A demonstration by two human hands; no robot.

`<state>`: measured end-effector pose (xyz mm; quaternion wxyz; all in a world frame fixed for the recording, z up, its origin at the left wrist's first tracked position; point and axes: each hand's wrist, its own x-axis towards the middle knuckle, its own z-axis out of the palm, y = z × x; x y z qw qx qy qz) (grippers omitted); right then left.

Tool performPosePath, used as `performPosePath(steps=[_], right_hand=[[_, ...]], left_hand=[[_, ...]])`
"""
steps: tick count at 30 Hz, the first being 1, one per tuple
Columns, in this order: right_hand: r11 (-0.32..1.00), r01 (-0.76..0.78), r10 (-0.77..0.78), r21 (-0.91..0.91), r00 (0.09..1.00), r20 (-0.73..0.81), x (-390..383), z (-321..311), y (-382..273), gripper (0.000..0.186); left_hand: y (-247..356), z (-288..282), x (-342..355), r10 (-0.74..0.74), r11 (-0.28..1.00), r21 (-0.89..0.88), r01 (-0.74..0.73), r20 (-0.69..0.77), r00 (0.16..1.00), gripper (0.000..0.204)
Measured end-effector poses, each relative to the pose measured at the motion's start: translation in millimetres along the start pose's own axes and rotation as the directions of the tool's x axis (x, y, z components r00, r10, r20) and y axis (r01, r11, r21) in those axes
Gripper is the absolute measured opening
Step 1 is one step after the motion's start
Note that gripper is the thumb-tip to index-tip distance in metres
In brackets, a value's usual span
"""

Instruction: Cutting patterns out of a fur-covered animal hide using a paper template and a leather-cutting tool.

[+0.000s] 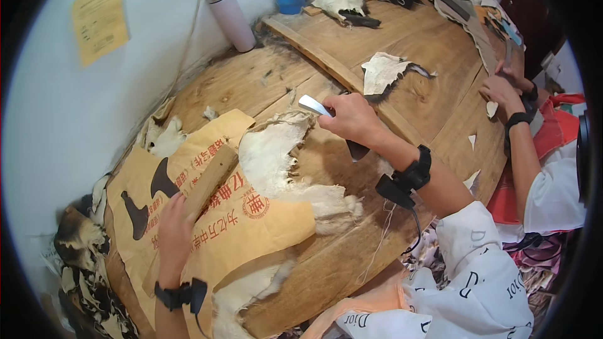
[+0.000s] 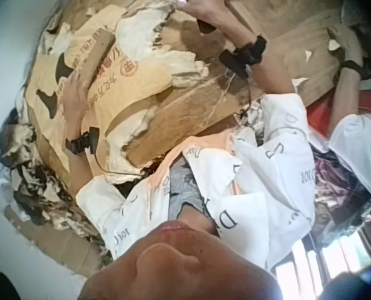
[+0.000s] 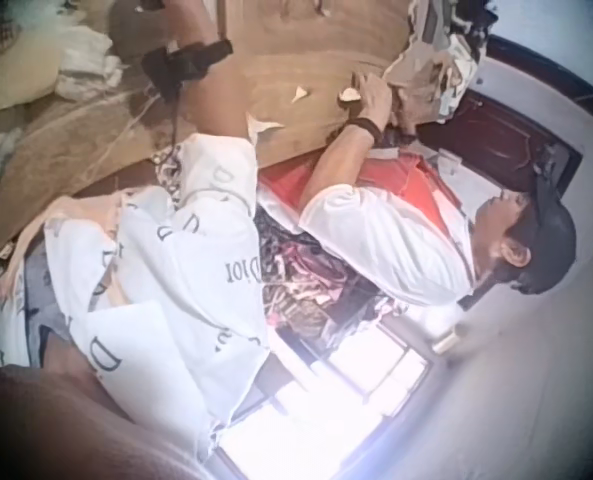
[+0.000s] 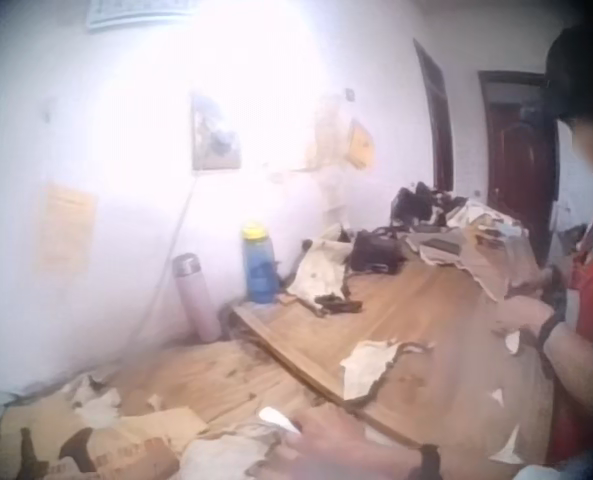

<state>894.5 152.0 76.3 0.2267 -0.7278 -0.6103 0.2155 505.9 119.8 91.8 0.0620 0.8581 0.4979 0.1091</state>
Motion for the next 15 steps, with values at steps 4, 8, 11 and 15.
performPosePath(steps=[4,8,11,15], right_hand=[[0.996,0.079,-0.074,0.032,0.989,-0.131,4,8,11,0.027],[0.997,0.019,-0.014,0.077,0.998,-0.059,7,-1,3,0.027],[0.996,-0.032,0.034,0.078,0.999,-0.024,12,-7,9,0.026],[0.999,-0.009,0.008,0.048,1.000,0.026,23,8,7,0.033]], left_hand=[[75,46,84,0.314,0.933,-0.206,-0.294,0.072,0.947,0.038],[110,106,124,0.338,0.927,-0.198,-0.319,0.076,0.938,0.053],[121,115,126,0.308,0.942,-0.183,-0.281,0.139,0.941,0.061],[117,113,125,0.281,0.933,-0.300,-0.199,0.260,0.924,0.065]])
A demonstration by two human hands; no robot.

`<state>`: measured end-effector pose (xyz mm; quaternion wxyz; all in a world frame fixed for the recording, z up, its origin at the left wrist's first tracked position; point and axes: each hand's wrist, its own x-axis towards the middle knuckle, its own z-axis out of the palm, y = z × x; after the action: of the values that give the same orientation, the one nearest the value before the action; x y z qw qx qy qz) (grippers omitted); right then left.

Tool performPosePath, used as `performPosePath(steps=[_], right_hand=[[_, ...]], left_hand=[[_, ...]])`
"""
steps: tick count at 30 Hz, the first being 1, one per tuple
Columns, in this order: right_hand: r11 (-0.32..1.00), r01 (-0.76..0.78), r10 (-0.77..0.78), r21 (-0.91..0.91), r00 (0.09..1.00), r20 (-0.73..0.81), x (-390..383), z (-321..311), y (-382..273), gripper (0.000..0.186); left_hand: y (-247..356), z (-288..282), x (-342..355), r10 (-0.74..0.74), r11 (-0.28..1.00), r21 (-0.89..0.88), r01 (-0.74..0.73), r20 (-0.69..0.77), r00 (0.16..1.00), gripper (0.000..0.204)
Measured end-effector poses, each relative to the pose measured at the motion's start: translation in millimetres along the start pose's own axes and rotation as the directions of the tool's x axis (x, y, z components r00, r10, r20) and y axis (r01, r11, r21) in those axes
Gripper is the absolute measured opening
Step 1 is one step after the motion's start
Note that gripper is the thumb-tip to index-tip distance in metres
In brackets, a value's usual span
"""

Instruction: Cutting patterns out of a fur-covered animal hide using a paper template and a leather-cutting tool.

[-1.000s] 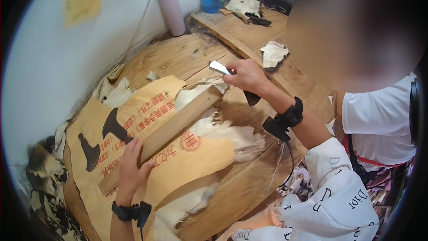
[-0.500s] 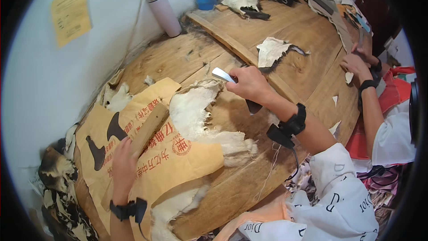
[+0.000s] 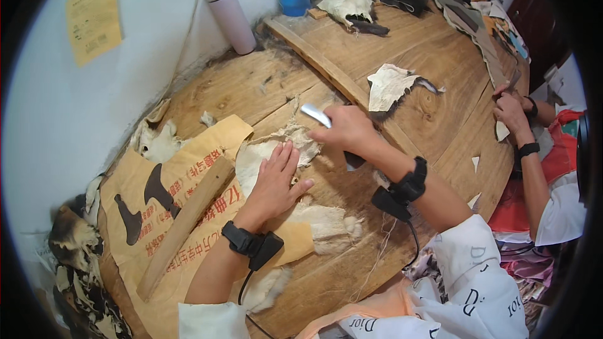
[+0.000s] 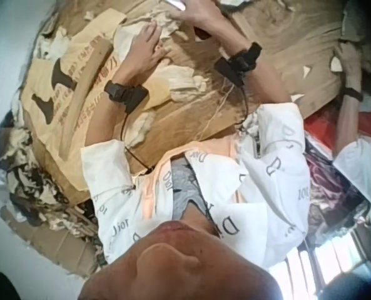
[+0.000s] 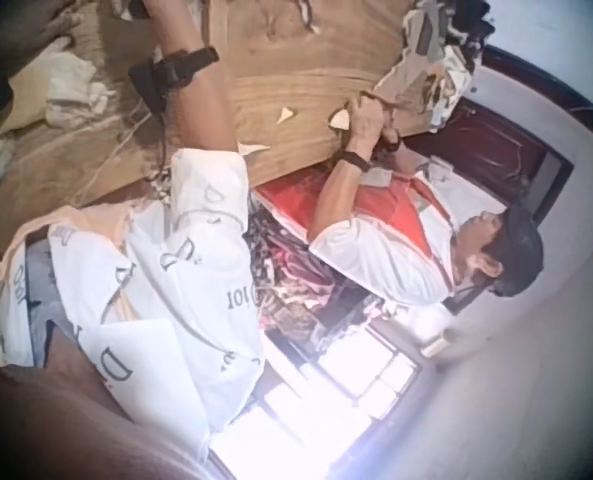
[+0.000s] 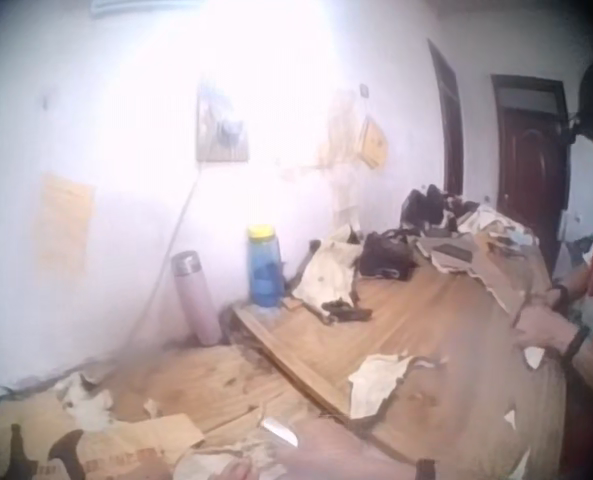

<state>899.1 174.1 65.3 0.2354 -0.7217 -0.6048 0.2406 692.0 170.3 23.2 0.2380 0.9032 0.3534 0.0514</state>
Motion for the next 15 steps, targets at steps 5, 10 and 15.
performPosePath(steps=[5,10,15], right_hand=[[0.980,0.047,-0.023,-0.194,0.992,0.127,13,26,-1,0.045],[0.992,0.076,-0.067,-0.099,0.994,0.086,15,42,-5,0.032],[0.977,0.134,-0.127,-0.168,0.991,0.049,10,41,-9,0.029]], left_hand=[[-5,4,4,-0.007,0.993,-0.120,0.008,0.009,1.000,0.065],[-13,3,-2,0.023,0.982,-0.186,-0.036,-0.071,0.997,0.061],[-15,6,-2,0.048,0.976,-0.203,-0.079,-0.152,0.987,0.056]])
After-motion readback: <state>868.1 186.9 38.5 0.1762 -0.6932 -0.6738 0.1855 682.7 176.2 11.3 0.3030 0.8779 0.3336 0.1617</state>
